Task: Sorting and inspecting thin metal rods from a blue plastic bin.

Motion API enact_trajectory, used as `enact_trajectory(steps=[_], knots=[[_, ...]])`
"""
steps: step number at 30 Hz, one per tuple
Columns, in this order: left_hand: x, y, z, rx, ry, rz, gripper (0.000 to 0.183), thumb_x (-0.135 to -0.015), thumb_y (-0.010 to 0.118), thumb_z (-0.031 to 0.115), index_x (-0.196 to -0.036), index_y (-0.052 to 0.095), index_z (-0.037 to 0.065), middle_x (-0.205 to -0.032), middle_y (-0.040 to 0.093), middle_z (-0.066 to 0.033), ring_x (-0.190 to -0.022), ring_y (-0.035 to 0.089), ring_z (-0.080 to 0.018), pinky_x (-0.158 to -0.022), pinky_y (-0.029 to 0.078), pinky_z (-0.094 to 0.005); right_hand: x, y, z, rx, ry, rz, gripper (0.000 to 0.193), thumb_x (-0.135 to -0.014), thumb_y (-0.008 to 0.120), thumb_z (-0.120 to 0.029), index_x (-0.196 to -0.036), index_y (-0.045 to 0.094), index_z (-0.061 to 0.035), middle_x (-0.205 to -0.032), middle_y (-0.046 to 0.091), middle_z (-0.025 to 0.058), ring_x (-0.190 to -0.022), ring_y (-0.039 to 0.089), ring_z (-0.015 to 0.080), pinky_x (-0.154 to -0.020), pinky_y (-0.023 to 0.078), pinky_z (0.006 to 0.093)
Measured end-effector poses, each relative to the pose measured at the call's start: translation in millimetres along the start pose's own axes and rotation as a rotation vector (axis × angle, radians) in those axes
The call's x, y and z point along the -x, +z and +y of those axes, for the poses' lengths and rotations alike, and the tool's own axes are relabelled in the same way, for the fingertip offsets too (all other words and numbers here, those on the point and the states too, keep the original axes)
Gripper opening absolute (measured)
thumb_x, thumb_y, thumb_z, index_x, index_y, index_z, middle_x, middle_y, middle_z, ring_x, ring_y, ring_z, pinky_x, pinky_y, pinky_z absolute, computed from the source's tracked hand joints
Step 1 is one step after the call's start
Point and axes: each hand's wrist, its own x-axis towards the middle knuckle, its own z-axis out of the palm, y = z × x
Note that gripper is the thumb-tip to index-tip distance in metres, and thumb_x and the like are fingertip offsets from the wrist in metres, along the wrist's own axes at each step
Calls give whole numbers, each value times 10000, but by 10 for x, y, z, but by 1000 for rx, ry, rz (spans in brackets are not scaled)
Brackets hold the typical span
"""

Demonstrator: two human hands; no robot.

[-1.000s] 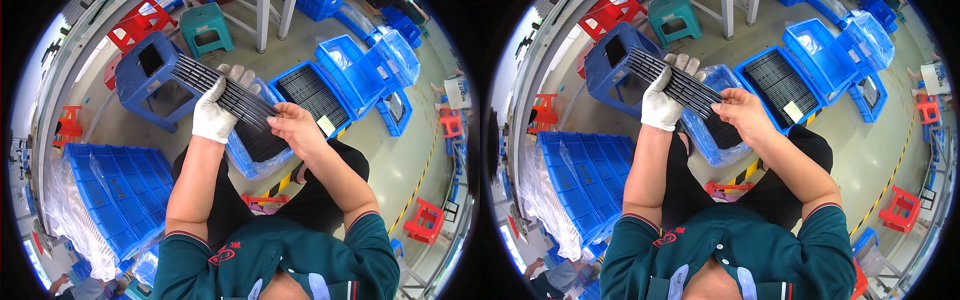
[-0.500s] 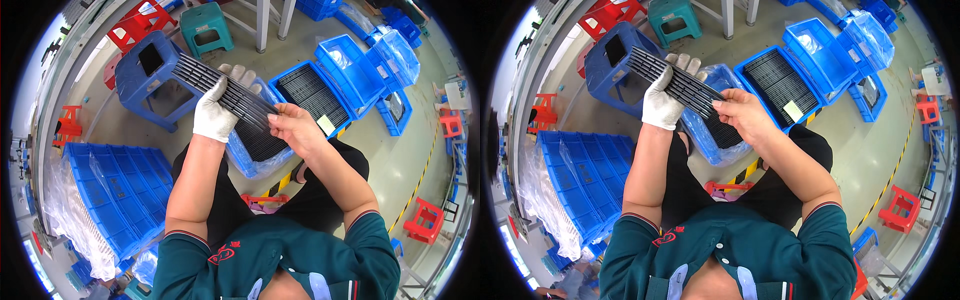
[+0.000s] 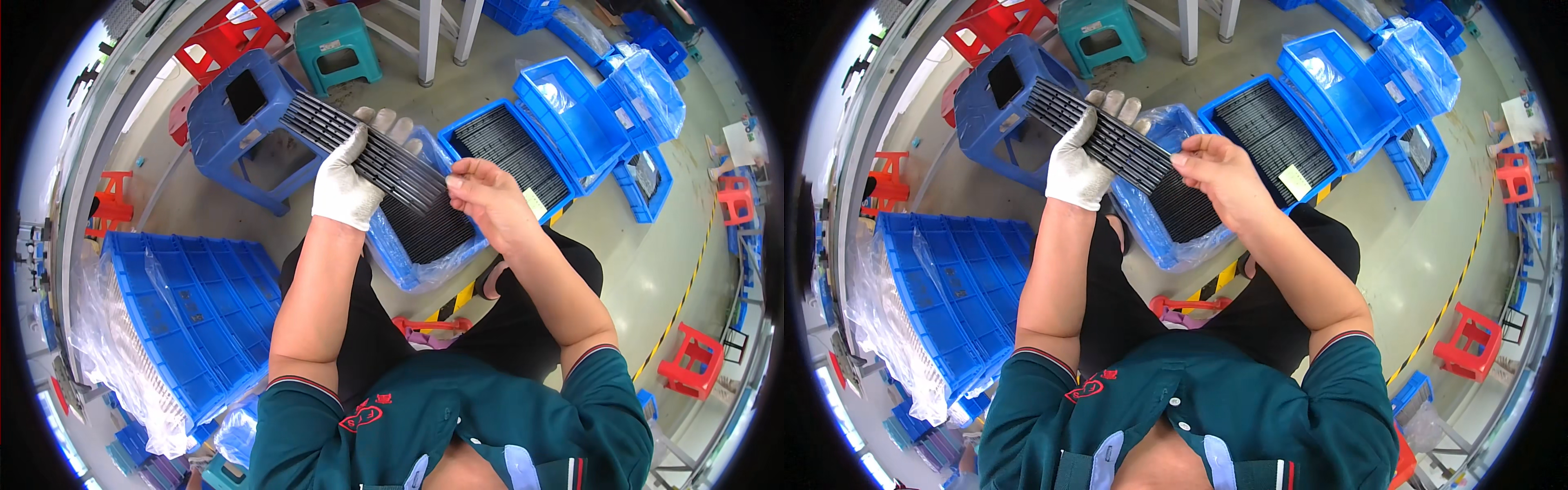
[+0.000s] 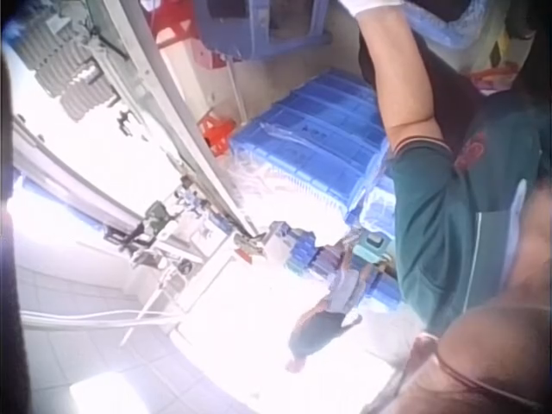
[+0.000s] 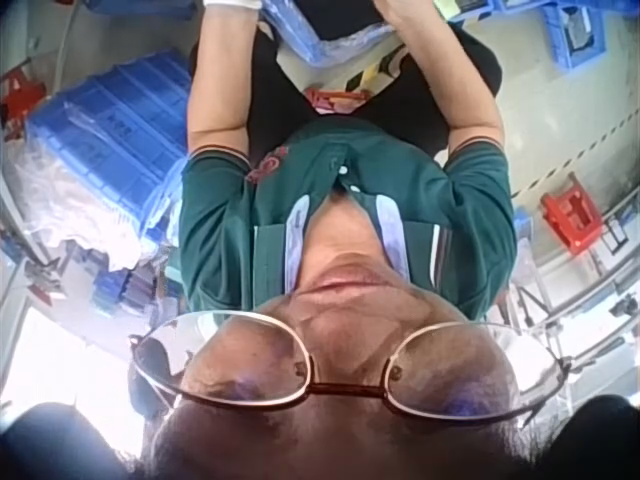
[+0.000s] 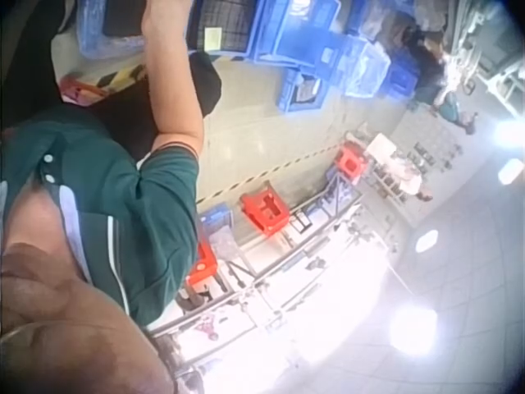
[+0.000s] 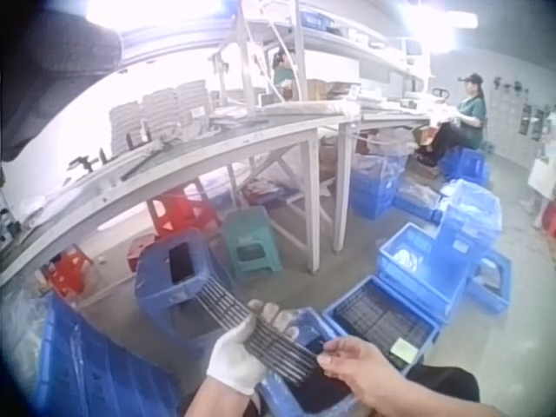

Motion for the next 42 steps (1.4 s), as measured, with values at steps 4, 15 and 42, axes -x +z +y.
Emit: enact_trajectory(steps=[4, 15, 42], knots=[[23, 24, -2, 6, -5, 25, 202, -955, 463, 120, -1128, 557, 75, -1192, 578, -162, -1172, 532, -383, -983, 434, -573, -9, -40, -33, 75, -38, -39, 273, -788, 714, -46, -1014, 564, -10, -854, 609, 44, -754, 568, 121, -708, 459, 248], [33, 41, -1, 21, -33, 34, 200, -954, 457, 119, -1115, 561, 63, -1179, 582, -172, -1158, 541, -385, -978, 431, -591, -8, -16, 11, 247, -101, -25, 265, -810, 700, -59, -1028, 569, 14, -853, 607, 45, -746, 559, 105, -687, 456, 228], [34, 54, -56, -196, -96, 311, 182, -964, 461, 101, -1096, 564, 30, -1097, 620, -181, -1076, 599, -387, -863, 534, -556, 28, -20, -174, 308, -67, -254, 141, -924, 585, -119, -975, 640, 1, -759, 625, 64, -635, 539, 97, -592, 441, 207]])
